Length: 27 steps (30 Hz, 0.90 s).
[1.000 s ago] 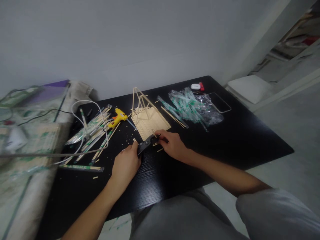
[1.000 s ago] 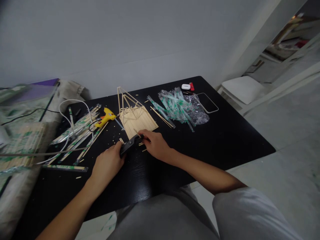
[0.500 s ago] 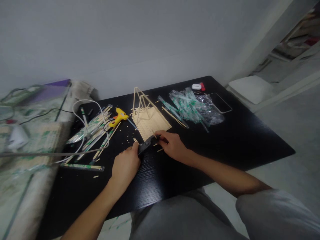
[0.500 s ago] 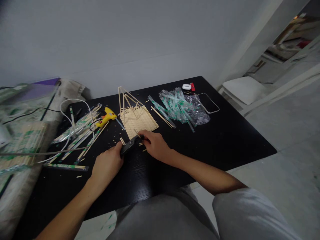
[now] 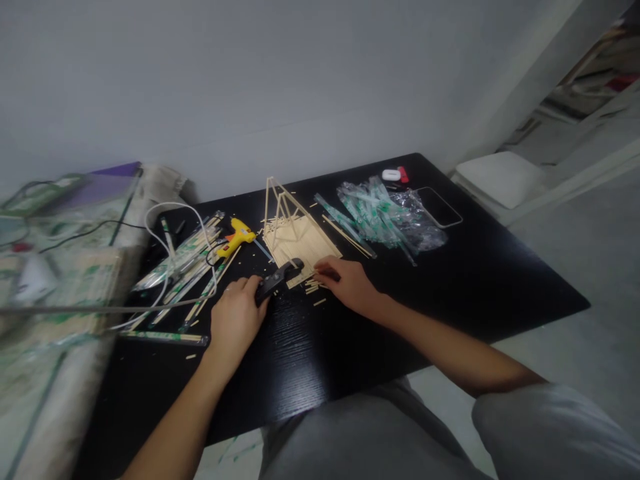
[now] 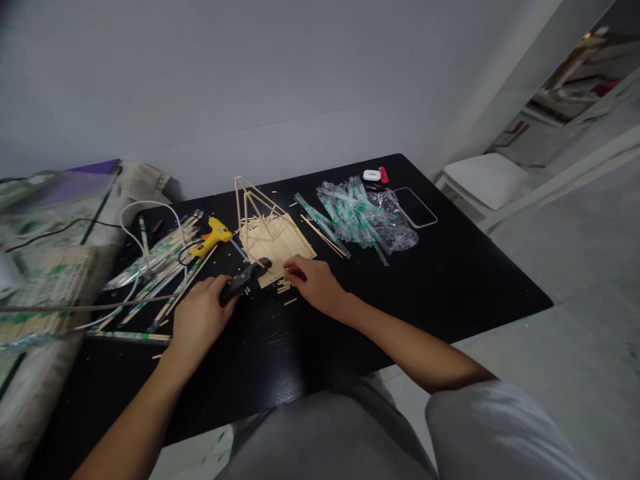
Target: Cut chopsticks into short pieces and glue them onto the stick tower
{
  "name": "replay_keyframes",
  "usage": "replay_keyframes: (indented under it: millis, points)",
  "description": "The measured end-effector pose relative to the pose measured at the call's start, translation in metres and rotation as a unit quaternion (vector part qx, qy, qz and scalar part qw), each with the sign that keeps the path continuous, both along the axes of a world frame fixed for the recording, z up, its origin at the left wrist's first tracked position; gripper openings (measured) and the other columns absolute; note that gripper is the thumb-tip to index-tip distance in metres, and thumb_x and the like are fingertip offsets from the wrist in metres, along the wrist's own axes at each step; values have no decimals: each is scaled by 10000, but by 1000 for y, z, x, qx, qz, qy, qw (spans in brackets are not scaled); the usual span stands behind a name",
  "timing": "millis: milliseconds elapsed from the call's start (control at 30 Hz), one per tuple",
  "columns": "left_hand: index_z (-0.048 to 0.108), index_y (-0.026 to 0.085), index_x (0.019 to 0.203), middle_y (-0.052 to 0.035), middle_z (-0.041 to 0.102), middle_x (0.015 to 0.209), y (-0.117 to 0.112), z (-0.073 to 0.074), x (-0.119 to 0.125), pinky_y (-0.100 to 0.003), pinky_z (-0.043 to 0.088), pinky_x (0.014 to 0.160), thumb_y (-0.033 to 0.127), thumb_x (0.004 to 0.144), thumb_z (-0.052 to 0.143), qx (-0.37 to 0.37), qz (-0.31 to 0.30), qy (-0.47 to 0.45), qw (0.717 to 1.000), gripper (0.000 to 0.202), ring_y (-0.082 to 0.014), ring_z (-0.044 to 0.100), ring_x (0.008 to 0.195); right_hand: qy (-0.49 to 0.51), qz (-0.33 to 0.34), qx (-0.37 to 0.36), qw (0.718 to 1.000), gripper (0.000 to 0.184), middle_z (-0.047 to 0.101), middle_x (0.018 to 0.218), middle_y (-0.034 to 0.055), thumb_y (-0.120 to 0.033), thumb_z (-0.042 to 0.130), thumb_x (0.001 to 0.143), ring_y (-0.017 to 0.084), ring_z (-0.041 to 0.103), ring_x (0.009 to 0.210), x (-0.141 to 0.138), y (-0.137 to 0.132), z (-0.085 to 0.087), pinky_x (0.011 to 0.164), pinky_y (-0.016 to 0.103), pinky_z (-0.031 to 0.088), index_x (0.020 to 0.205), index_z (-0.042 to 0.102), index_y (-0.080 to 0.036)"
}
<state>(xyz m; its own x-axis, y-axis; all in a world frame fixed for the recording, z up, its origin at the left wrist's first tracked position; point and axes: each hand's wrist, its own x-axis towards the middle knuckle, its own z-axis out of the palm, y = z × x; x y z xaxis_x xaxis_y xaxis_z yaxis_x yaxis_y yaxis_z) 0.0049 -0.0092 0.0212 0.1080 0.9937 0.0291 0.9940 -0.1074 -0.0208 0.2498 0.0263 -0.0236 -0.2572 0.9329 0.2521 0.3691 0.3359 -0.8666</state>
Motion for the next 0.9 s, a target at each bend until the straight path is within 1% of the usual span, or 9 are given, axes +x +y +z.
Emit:
replay_keyframes:
  millis: [67, 133, 267, 367, 633, 733, 800, 867, 900]
  points:
    - [662, 197, 1135, -100, 681, 1078, 2, -3, -5, -335, 484, 699, 348, 977, 529, 22, -8, -9, 1000, 256, -286, 673, 974, -45, -5, 20, 999, 105, 747, 912, 47, -129, 706, 870, 179, 712, 834, 2, 4, -2, 808, 291, 535, 953, 686, -188]
    - [679, 206, 1119, -89, 681, 1025, 3, -5, -6, -324, 464, 672, 403, 985, 525, 25, -13, -21, 999, 284, -270, 678, 913, -94, -7, 40, 995, 91, 732, 906, 54, -104, 688, 876, 176, 686, 818, 4, 6, -3, 796, 295, 518, 931, 691, -177]
    - [697, 205, 1052, -77, 695, 921, 2, -5, -4, -309, 419, 635, 583, 957, 514, 21, -21, -59, 998, 431, -257, 688, 817, -171, -11, 74, 983, 47, 706, 871, 62, -128, 685, 892, 190, 640, 830, 6, 6, -1, 786, 304, 483, 871, 693, -169]
    - [684, 205, 949, -70, 712, 873, 0, -2, -1, -308, 401, 642, 657, 933, 493, 0, -21, -91, 996, 492, -258, 693, 794, -209, -18, 87, 974, 64, 698, 856, 66, -123, 690, 883, 205, 617, 865, 7, 6, 0, 797, 311, 466, 840, 687, -171]
    - [664, 215, 836, -84, 734, 827, -2, 4, -1, -327, 403, 685, 654, 979, 327, -74, -26, -133, 988, 571, -272, 695, 807, -247, -16, 80, 966, 68, 683, 823, 69, -154, 721, 860, 215, 590, 856, 7, 3, 1, 788, 321, 459, 808, 679, -164]
    - [689, 214, 853, -90, 753, 848, -1, 4, -1, -333, 408, 694, 646, 980, 323, -79, -31, -142, 986, 580, -270, 697, 799, -216, -20, 78, 973, 62, 687, 830, 73, -161, 728, 846, 220, 601, 869, 5, 2, 4, 815, 340, 469, 802, 686, -161]
    - [700, 212, 857, -90, 757, 842, -1, 5, 0, -335, 409, 696, 639, 982, 327, -81, -33, -142, 986, 580, -267, 697, 788, -144, -18, 49, 988, 62, 698, 830, 64, -196, 693, 879, 200, 616, 827, 4, 1, 7, 797, 333, 485, 829, 700, -162]
    - [696, 209, 833, -89, 755, 822, -2, 6, 1, -333, 406, 695, 628, 985, 334, -84, -38, -139, 986, 574, -265, 697, 780, -20, 11, -48, 999, 138, 710, 815, 46, -283, 655, 920, 173, 637, 757, 2, 1, 12, 734, 306, 514, 878, 712, -164]
    - [692, 207, 817, -90, 754, 814, -2, 7, 1, -332, 404, 692, 623, 985, 338, -87, -41, -138, 986, 571, -265, 697, 777, 53, 37, -121, 991, 189, 714, 804, 38, -340, 649, 926, 164, 650, 728, 2, 1, 15, 692, 290, 529, 905, 713, -165]
